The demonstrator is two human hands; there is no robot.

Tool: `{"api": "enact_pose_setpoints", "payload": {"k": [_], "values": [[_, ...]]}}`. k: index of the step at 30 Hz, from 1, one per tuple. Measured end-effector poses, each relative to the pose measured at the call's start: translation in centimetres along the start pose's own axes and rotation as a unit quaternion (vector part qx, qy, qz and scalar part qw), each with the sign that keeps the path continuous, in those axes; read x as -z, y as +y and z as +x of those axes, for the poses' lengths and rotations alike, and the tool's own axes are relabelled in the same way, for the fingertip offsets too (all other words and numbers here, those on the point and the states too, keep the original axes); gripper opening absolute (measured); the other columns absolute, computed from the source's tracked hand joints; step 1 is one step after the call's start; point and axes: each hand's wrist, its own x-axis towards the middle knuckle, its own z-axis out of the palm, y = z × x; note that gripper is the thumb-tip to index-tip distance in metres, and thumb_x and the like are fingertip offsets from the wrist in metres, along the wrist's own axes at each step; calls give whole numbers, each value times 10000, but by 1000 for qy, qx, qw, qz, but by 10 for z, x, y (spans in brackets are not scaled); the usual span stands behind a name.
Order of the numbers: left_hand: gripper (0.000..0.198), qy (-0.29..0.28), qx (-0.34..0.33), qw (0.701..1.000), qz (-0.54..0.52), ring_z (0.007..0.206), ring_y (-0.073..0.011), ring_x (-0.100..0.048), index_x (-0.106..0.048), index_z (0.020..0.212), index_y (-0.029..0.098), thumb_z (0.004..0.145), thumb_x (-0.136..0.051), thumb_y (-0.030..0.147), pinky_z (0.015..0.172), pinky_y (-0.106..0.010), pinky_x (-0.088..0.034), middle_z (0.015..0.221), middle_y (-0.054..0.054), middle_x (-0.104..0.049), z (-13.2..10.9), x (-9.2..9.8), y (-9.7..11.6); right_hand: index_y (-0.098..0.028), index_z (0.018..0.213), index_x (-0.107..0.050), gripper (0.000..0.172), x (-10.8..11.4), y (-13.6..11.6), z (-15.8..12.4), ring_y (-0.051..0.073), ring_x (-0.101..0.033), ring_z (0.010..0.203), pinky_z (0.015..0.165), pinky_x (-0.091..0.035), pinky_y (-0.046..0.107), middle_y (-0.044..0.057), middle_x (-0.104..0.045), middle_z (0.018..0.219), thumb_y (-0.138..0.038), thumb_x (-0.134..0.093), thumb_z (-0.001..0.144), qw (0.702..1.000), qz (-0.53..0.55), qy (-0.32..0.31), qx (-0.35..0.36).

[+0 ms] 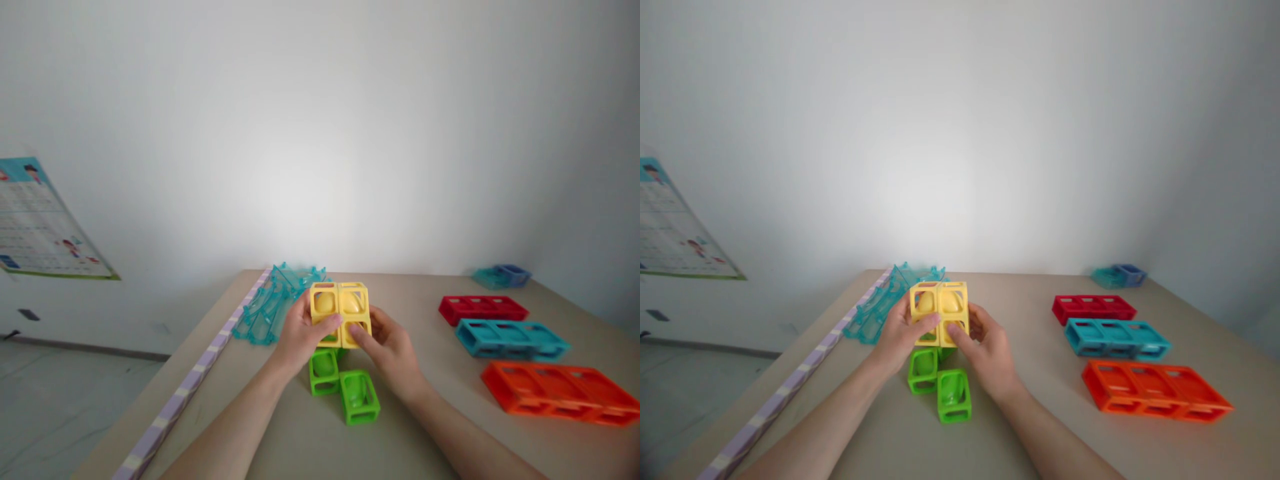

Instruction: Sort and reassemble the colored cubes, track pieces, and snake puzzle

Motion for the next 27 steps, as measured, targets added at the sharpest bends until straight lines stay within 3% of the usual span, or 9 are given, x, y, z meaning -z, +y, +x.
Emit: {"api": "enact_pose_setpoints", "payload": {"k": [7, 16, 21, 24, 27], "values": [[476, 26, 35, 998, -50, 851, -231, -693, -627, 1059, 193, 625, -809, 268, 751, -321, -552, 962, -51, -725, -1, -2, -1, -200, 1176, -605, 467, 0, 1, 0, 261, -644, 1022, 861, -523, 376, 100, -678, 1172, -407, -730, 776, 1000, -6, -4, 5], [528, 43, 37, 995, -78, 826, -234, -696, -607, 1081, 179, 607, -819, 273, 722, -326, -555, 955, -50, -722, -3, -5, 1, -226, 1306, -522, 548, 3, -2, -2, 181, -560, 730, 644, -436, 296, 36, -691, 928, -400, -685, 812, 982, -176, 31, 63], [465, 85, 24, 988, -129, 724, -176, -691, -565, 1084, 216, 680, -776, 308, 677, -293, -543, 931, -14, -700, 5, 3, 9, -282, 1360, -496, 654, 7, -7, -6, 216, -571, 839, 799, -454, 347, 37, -675, 978, -339, -740, 756, 967, -217, 16, 131], [464, 95, 4, 986, -140, 722, -168, -691, -547, 1085, 230, 687, -777, 293, 682, -285, -538, 957, -11, -693, 9, 8, 11, -286, 1288, -550, 511, 8, -6, -6, 231, -584, 945, 858, -454, 350, 54, -654, 1082, -346, -695, 802, 975, -168, 40, 138], [443, 81, -2, 987, -140, 766, -173, -692, -544, 1085, 229, 706, -767, 284, 693, -280, -532, 997, -25, -689, 9, 7, 9, -242, 1002, -614, 240, 6, -5, -2, 195, -600, 837, 751, -488, 305, 38, -656, 945, -381, -681, 819, 985, -94, 74, 123]]}}
